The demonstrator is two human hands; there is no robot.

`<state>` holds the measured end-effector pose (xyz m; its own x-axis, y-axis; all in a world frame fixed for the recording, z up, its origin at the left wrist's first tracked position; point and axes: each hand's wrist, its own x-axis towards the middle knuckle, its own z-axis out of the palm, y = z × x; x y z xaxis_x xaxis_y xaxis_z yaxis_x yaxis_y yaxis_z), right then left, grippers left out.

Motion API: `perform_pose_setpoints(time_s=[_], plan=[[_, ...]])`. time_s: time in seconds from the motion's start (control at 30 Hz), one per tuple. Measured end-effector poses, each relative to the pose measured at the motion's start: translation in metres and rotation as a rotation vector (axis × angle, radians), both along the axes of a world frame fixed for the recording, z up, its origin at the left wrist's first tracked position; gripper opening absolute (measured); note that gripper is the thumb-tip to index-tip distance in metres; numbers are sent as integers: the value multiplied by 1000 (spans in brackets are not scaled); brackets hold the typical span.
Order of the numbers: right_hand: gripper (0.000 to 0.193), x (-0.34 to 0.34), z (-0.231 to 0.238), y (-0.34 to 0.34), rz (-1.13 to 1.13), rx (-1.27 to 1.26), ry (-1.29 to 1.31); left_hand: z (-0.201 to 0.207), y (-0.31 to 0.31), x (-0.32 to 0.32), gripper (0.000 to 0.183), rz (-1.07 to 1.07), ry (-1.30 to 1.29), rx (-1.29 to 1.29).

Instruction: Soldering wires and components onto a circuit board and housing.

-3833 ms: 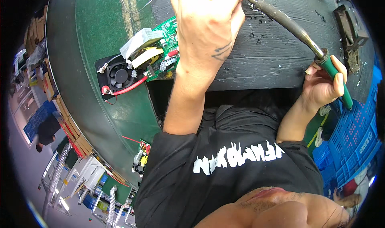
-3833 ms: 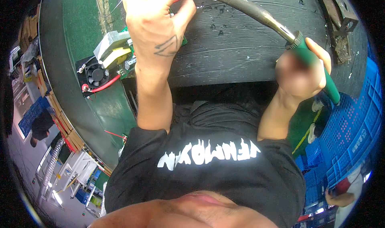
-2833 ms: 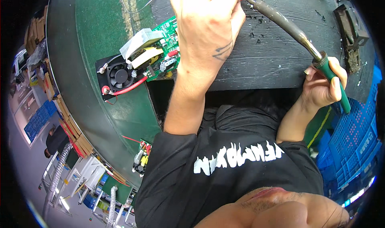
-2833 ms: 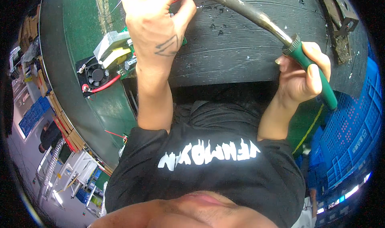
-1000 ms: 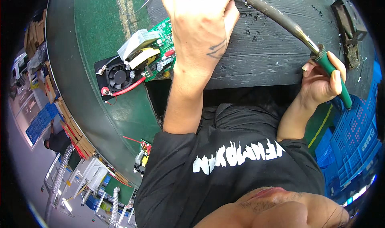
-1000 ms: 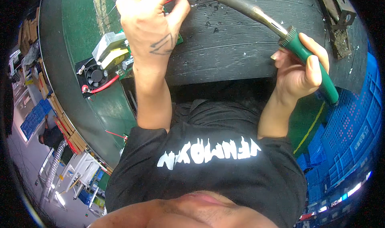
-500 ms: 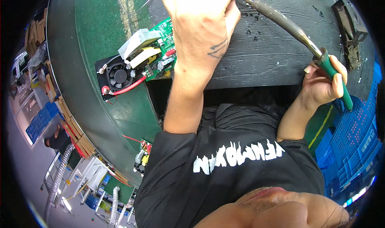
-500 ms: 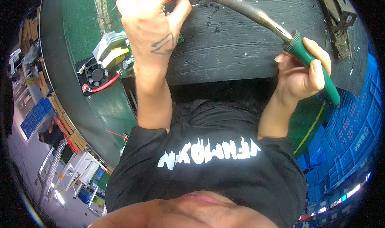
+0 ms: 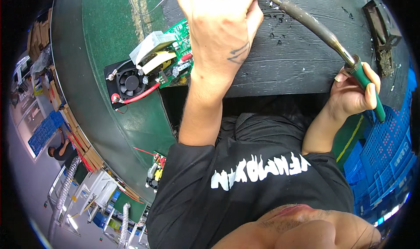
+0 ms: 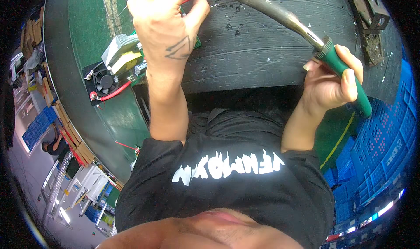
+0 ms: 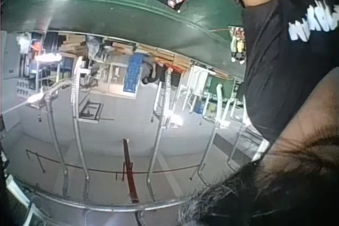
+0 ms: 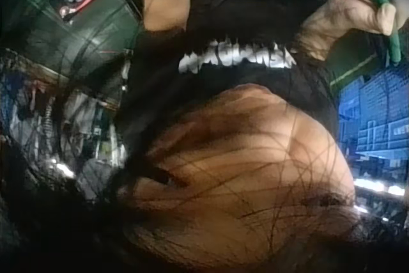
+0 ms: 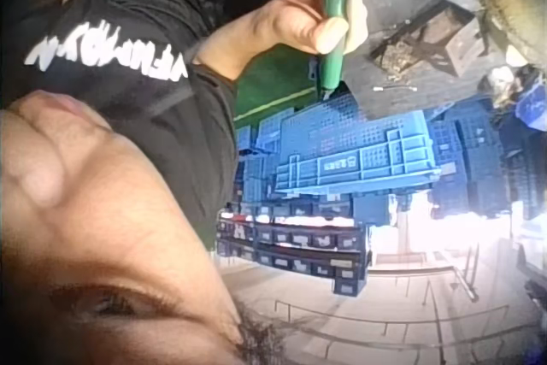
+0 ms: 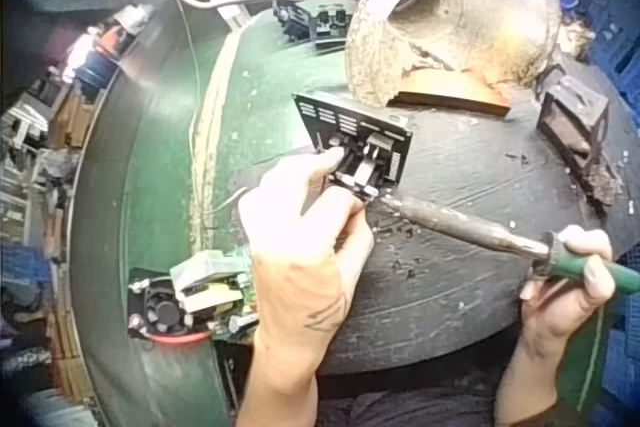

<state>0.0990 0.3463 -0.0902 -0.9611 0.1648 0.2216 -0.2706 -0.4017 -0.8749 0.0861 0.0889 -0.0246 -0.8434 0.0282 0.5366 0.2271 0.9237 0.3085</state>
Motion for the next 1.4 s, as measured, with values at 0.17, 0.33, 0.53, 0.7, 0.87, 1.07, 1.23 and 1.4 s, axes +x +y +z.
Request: perform_pose_setpoints(time_s=[0.17, 0.33, 0.53, 0.7, 0.87, 1.07, 1.23, 1.4], plan=[[47, 1, -1, 3, -41, -29, -1, -1, 1, 0, 19, -1, 3, 7], [48, 1, -4, 6, -105, -115, -7, -1, 1, 0, 21, 3, 5, 7], [47, 0, -4, 7, -125, -198, -19, -1, 1, 1, 21, 12, -2, 19], [46, -1, -3, 5, -83, -258, -21, 2, 0, 1, 21, 3, 13, -22], [46, -1, -4, 7, -82, -244, -4, -1, 4, 2, 19, -13, 7, 18], [46, -1, -4, 4, -104, -199, 0, 0, 3, 4, 18, -19, 9, 46], [45, -1, -3, 3, -99, -191, -6, -1, 4, 2, 18, -35, 17, 71], [45, -2, -7, 8, -37, -190, -14, -2, 5, 2, 18, -30, 37, 63]])
